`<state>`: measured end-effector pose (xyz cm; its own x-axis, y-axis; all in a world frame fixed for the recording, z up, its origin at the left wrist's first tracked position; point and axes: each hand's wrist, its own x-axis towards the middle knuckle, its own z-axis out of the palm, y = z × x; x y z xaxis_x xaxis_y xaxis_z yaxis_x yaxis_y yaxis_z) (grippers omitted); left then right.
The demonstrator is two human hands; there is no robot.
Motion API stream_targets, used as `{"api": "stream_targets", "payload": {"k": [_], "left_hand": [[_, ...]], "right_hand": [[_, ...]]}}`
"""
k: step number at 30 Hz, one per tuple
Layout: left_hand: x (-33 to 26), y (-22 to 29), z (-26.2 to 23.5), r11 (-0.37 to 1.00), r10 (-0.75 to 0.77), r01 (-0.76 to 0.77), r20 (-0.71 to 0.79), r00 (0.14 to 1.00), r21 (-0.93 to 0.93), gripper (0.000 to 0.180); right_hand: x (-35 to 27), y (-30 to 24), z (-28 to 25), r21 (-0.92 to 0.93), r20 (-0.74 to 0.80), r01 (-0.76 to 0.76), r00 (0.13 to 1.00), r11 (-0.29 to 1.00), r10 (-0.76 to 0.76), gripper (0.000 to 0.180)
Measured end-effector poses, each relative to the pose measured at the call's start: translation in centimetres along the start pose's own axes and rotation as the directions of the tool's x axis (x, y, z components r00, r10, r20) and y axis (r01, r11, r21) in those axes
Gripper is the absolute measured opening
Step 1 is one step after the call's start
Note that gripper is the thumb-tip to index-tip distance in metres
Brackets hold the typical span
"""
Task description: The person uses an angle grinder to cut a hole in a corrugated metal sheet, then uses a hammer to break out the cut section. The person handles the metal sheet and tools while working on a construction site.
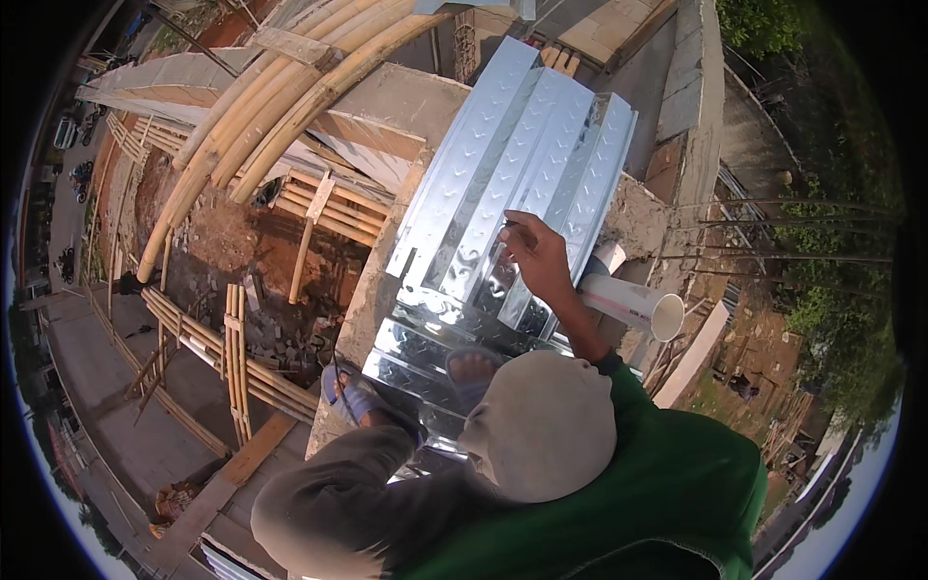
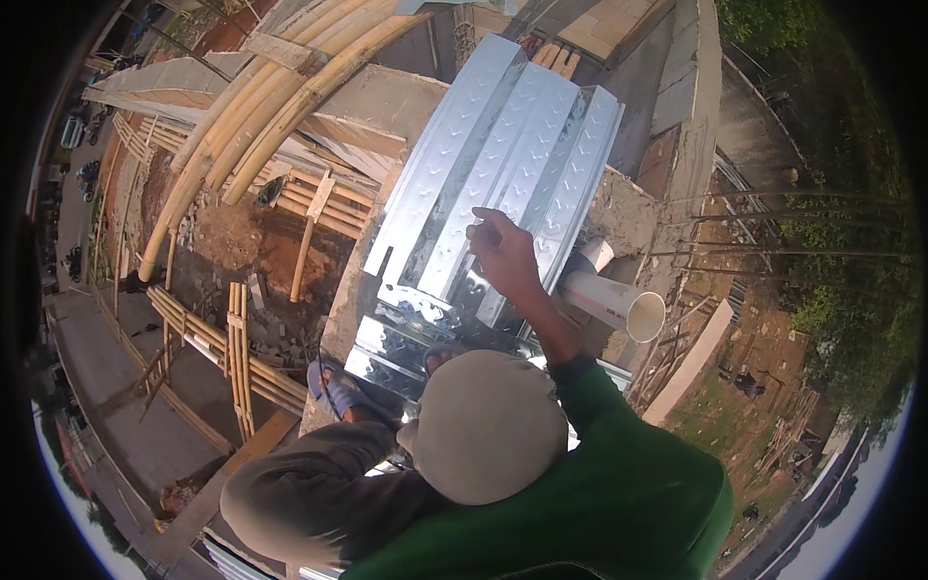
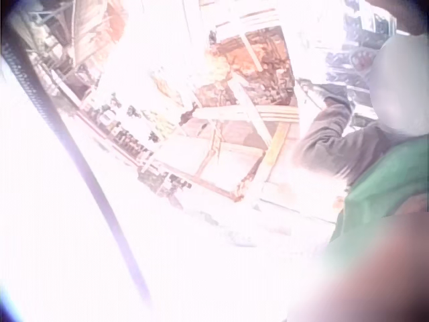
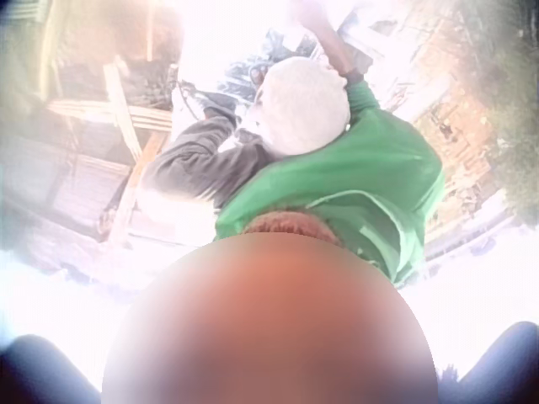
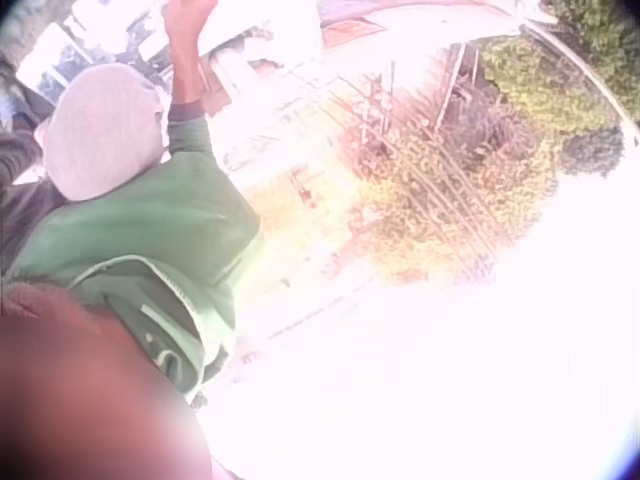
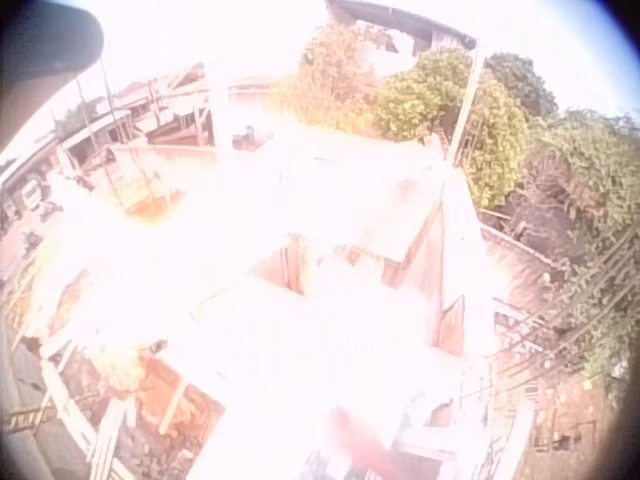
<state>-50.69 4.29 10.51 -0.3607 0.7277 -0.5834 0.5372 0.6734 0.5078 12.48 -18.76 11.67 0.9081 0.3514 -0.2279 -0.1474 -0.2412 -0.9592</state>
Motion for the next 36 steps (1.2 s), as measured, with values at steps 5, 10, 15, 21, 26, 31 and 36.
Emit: {"api": "stream_targets", "payload": {"k": [5, 10, 15, 21, 26, 31, 36], "left_hand": [[1.4, 4.0, -0.5, 0.988, 0.074, -0.071, -0.014, 0.997, 0.14, 0.046], [3.2, 9.1, -0.5, 0.953, 0.179, -0.176, 0.011, 0.984, 0.246, 0.047], [4.7, 13.8, 0.0, 0.906, 0.279, -0.274, 0.034, 0.96, 0.323, 0.049], [5.7, 20.0, 0.5, 0.801, 0.42, -0.39, 0.038, 0.907, 0.453, 0.05], [-1.1, 30.3, 1.2, 0.516, 0.766, -0.594, -0.022, 0.643, 0.617, 0.052], [-19.6, 42.4, 7.1, 0.058, 0.996, -0.975, 0.051, 0.071, 0.214, 0.054], [-35.9, 42.6, 24.1, 0.278, 0.804, -0.908, 0.594, 0.04, -0.315, 0.062]], "right_hand": [[-2.0, 2.6, -4.3, -0.291, -0.425, -0.028, 0.899, 0.956, -0.103, 0.037], [-3.2, 7.4, -5.7, -0.648, -0.488, -0.084, 0.809, 0.757, -0.328, 0.079], [-1.4, 12.5, -4.1, -0.247, -0.719, -0.302, 0.694, 0.921, 0.034, 0.075], [-1.3, 14.6, -6.3, 0.286, -0.477, -0.377, 0.741, 0.881, 0.472, 0.04], [-1.8, 12.3, -7.0, 0.543, -0.365, -0.13, 0.853, 0.83, 0.373, 0.051], [-1.6, 6.6, -7.1, 0.417, -0.246, 0.01, 0.964, 0.909, 0.102, 0.045], [-1.4, -2.1, -3.6, 0.241, -0.413, 0.087, 0.91, 0.967, 0.021, 0.038]]}}
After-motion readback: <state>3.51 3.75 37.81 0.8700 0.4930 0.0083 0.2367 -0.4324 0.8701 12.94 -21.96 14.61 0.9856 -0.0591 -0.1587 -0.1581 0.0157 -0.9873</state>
